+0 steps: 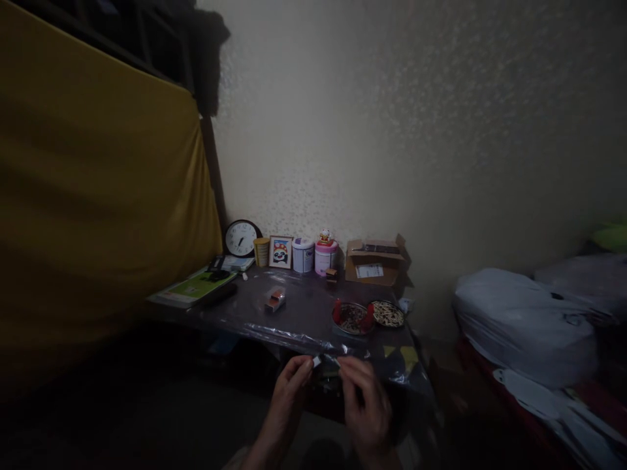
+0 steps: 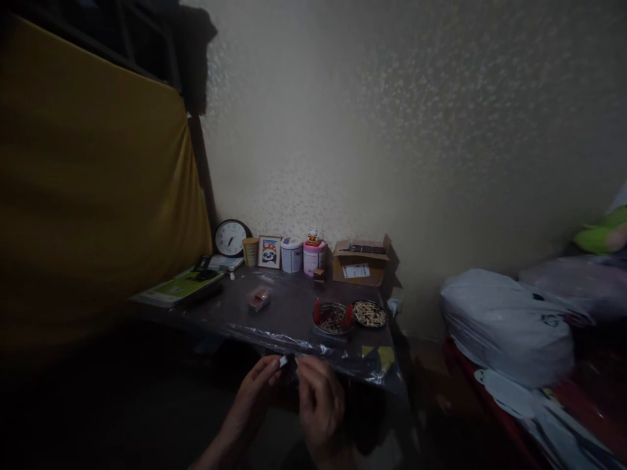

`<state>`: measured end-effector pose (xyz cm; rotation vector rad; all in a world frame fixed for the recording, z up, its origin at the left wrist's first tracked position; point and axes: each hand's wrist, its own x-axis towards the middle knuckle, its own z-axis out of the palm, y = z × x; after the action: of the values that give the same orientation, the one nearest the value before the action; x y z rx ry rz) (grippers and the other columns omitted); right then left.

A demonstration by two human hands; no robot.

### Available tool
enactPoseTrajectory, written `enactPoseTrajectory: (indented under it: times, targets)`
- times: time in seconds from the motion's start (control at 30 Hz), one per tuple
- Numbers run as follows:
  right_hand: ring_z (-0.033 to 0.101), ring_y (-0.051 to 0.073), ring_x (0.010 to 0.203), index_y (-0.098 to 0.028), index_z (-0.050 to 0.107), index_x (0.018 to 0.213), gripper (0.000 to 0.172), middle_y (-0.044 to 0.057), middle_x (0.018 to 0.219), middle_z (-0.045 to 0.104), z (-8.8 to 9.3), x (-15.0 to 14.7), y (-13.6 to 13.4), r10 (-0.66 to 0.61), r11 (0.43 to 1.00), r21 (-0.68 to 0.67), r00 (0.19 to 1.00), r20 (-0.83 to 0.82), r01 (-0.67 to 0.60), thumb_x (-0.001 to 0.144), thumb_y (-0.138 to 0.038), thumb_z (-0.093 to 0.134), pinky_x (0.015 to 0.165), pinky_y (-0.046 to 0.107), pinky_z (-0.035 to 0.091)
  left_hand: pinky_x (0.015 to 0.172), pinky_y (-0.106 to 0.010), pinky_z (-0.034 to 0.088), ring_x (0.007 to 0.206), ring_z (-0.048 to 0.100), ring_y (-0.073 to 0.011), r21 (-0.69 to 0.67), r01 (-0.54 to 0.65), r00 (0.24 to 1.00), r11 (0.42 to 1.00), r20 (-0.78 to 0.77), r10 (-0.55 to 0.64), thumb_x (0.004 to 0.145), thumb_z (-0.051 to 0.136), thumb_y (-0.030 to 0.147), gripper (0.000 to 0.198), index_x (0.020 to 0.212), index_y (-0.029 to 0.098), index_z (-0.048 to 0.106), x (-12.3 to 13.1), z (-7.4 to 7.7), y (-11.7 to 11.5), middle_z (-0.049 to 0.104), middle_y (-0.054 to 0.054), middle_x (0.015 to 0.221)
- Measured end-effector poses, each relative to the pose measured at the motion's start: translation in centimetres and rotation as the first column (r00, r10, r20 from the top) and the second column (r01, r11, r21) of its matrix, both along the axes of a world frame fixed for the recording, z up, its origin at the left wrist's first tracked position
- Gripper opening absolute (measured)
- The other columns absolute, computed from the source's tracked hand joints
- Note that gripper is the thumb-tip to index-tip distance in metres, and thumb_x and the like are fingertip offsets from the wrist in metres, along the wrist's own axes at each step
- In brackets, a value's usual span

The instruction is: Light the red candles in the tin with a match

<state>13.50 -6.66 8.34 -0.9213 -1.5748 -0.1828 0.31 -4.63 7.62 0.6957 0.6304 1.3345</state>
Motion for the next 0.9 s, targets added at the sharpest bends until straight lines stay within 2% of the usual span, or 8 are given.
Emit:
enactPoseTrajectory:
  times: [0.1, 0.2, 0.27, 0.43, 0.53, 0.7, 0.9]
  targets:
    - [0.063, 0.017, 0.086, -0.022, 0.062, 0.094, 0.02, 0.005, 0.09, 0.068, -1.3, 0.7, 1.4, 0.017, 0.997, -0.072, 0.995, 0.103, -0.01, 0.086, -0.017, 0.044, 0.077, 0.031, 0.051, 0.058, -0.021, 0.037, 0.058, 0.05, -0.0096, 0.012, -0.009, 1.0, 1.0, -0.019, 0.009, 0.067, 0.067, 0.029, 0.017, 0.076, 0.016, 0.062, 0.0, 0.1, 0.0, 0.056, 0.002, 0.062]
    - [0.063, 0.017, 0.077, -0.02, 0.062, 0.084, 0.02, 0.006, 0.082, 0.067, -2.5, 2.0, 3.3, -0.134, 0.98, -0.161, 0.987, -0.084, 0.119, 0.086, -0.025, 0.043, 0.069, 0.029, 0.051, 0.06, -0.024, 0.038, 0.062, 0.052, -0.0121, 0.024, 0.008, 0.999, 1.0, -0.052, -0.007, 0.069, 0.065, 0.031, 0.016, 0.077, 0.017, 0.063, -0.3, -0.5, 0.0, 0.059, 0.0, 0.063]
    - [0.061, 0.017, 0.071, -0.019, 0.061, 0.078, 0.019, 0.005, 0.076, 0.066, -2.8, 2.9, 4.1, -0.192, 0.968, -0.2, 0.958, -0.215, 0.149, 0.083, -0.03, 0.047, 0.063, 0.028, 0.05, 0.063, -0.024, 0.039, 0.063, 0.053, -0.0127, 0.037, -0.007, 0.997, 0.999, -0.08, 0.01, 0.069, 0.064, 0.032, 0.017, 0.075, 0.016, 0.064, -0.7, -1.1, 0.0, 0.061, -0.001, 0.064]
    - [0.059, 0.018, 0.069, -0.018, 0.061, 0.074, 0.02, 0.004, 0.073, 0.064, -2.2, 4.4, 4.5, -0.197, 0.97, -0.205, 0.915, -0.353, 0.13, 0.08, -0.034, 0.051, 0.064, 0.029, 0.048, 0.072, -0.026, 0.041, 0.075, 0.057, -0.0159, -0.035, -0.051, 0.991, 0.998, -0.126, 0.046, 0.066, 0.067, 0.033, 0.017, 0.073, 0.017, 0.067, -2.7, -2.7, -0.1, 0.067, -0.004, 0.072]
    - [0.057, 0.018, 0.068, -0.018, 0.061, 0.072, 0.022, 0.004, 0.071, 0.063, -1.8, 4.8, 4.7, -0.193, 0.973, -0.193, 0.913, -0.36, 0.129, 0.08, -0.035, 0.051, 0.065, 0.03, 0.048, 0.075, -0.027, 0.042, 0.083, 0.059, -0.0171, -0.093, -0.019, 0.993, 0.995, -0.118, 0.008, 0.067, 0.066, 0.033, 0.019, 0.077, 0.017, 0.068, -4.2, -4.6, 0.1, 0.069, -0.006, 0.087]
    - [0.057, 0.018, 0.068, -0.017, 0.061, 0.072, 0.022, 0.005, 0.072, 0.062, -1.2, 5.1, 5.6, -0.192, 0.976, -0.17, 0.911, -0.366, 0.137, 0.08, -0.034, 0.05, 0.063, 0.03, 0.047, 0.074, -0.026, 0.043, 0.083, 0.061, -0.0165, -0.165, 0.011, 0.995, 0.986, -0.1, -0.028, 0.067, 0.066, 0.033, 0.021, 0.082, 0.019, 0.068, -5.8, -8.0, 0.9, 0.07, -0.005, 0.088]
    - [0.057, 0.017, 0.068, -0.017, 0.062, 0.069, 0.022, 0.004, 0.07, 0.062, -0.7, 5.4, 6.6, -0.206, 0.976, -0.142, 0.9, -0.385, 0.162, 0.078, -0.034, 0.052, 0.065, 0.031, 0.047, 0.082, -0.034, 0.043, 0.093, 0.06, -0.0231, -0.179, 0.051, 0.997, 0.983, -0.043, -0.059, 0.064, 0.066, 0.038, 0.025, 0.084, 0.022, 0.069, -6.2, -8.7, 0.6, 0.071, -0.005, 0.092]
